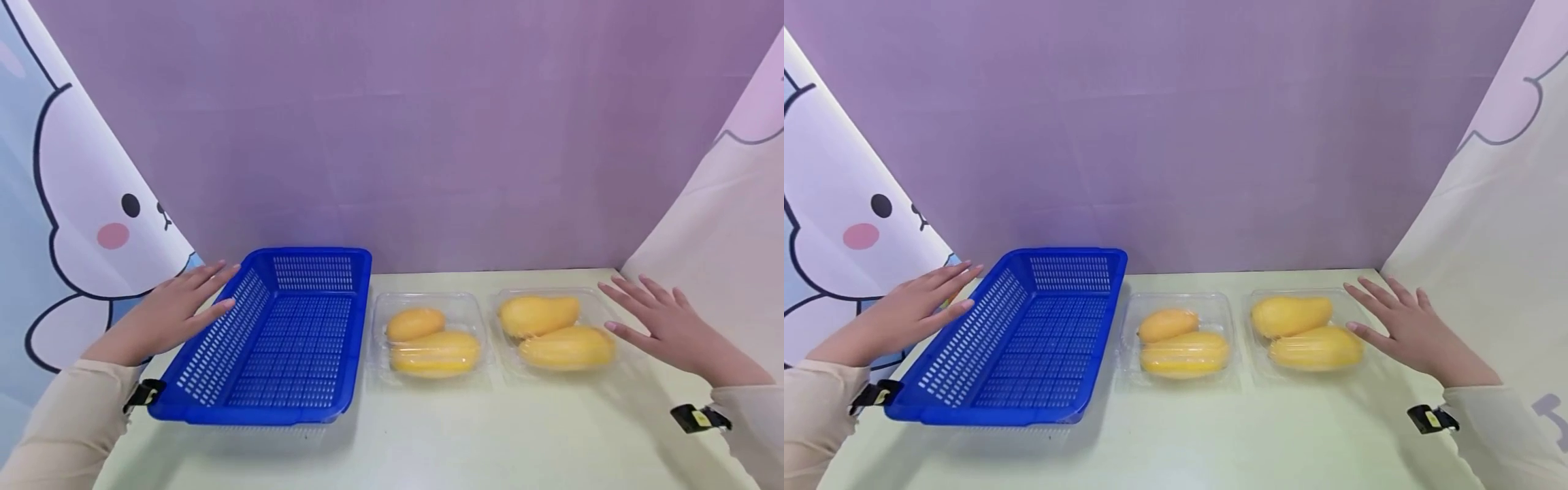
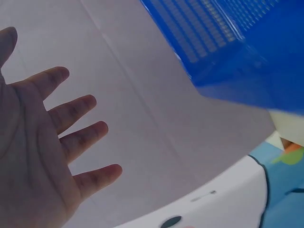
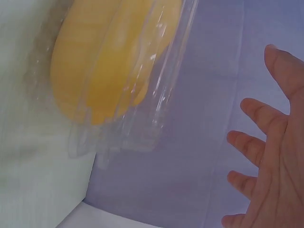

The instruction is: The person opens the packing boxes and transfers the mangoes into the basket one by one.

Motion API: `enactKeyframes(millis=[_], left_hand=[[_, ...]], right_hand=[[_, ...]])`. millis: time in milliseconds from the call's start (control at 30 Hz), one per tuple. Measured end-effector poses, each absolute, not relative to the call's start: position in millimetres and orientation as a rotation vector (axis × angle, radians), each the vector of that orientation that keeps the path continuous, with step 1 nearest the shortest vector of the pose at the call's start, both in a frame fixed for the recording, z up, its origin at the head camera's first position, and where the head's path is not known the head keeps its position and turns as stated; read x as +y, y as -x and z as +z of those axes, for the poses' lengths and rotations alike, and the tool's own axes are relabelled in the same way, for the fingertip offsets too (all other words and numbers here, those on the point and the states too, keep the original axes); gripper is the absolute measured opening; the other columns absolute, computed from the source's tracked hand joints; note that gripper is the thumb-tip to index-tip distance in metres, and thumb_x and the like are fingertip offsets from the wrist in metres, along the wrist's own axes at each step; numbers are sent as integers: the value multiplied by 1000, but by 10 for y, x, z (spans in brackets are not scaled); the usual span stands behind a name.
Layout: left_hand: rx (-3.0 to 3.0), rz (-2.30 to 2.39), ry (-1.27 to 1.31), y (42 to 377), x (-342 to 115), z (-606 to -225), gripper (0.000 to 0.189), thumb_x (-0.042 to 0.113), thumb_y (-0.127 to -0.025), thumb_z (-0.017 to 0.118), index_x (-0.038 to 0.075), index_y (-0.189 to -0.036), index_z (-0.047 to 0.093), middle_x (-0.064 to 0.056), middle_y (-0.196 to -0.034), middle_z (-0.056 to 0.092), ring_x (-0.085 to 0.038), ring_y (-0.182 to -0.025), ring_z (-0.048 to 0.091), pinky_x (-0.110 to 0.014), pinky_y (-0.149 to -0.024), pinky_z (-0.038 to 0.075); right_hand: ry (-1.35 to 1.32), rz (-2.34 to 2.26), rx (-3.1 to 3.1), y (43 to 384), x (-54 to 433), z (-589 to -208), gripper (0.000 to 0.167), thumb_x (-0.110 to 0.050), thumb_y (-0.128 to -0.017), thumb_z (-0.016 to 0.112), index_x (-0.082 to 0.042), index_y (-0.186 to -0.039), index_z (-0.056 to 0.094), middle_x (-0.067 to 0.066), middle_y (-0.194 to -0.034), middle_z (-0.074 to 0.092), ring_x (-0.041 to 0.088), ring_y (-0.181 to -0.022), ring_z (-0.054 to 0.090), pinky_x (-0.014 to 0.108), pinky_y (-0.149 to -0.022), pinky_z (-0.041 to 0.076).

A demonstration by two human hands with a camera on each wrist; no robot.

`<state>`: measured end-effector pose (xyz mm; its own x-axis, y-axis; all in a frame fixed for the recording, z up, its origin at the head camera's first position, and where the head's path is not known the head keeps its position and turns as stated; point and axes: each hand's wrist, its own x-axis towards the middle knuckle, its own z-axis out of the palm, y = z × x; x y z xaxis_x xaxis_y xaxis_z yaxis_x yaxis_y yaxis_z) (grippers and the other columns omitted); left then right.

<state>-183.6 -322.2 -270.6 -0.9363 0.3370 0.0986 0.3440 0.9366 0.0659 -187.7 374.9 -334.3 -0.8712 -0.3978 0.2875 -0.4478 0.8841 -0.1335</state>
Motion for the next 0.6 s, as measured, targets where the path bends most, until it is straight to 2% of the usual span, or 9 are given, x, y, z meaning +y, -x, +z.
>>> enactKeyframes(millis=[200, 367, 600], left_hand=[[-3003, -111, 578, 1839, -3063, -2651, 69, 50, -96, 42, 18, -152, 17, -21, -153, 19, -44, -138, 16, -69, -104, 11], [-3026, -137, 565, 1872, -2922, -2624, 70, 53, -95, 41, 20, -152, 17, -21, -153, 19, -46, -138, 15, -69, -104, 12], [-3027, -88, 608, 1910, -2654, -2570, 69, 55, -95, 39, 18, -151, 23, -19, -152, 24, -46, -137, 19, -69, -103, 16]], right_hand=[[-759, 232, -2756, 1882, 3586, -3347, 72, -31, -90, 62, -24, -150, 23, 18, -151, 26, 42, -141, 4, 65, -105, -12], [-842, 204, -2720, 1906, 3428, -3338, 71, -32, -89, 63, -23, -149, 27, 17, -150, 30, 41, -142, 6, 61, -108, -9], [-946, 239, -2702, 1900, 3216, -3334, 67, -31, -89, 64, -22, -147, 32, 16, -147, 35, 43, -140, 13, 39, -115, -7]])
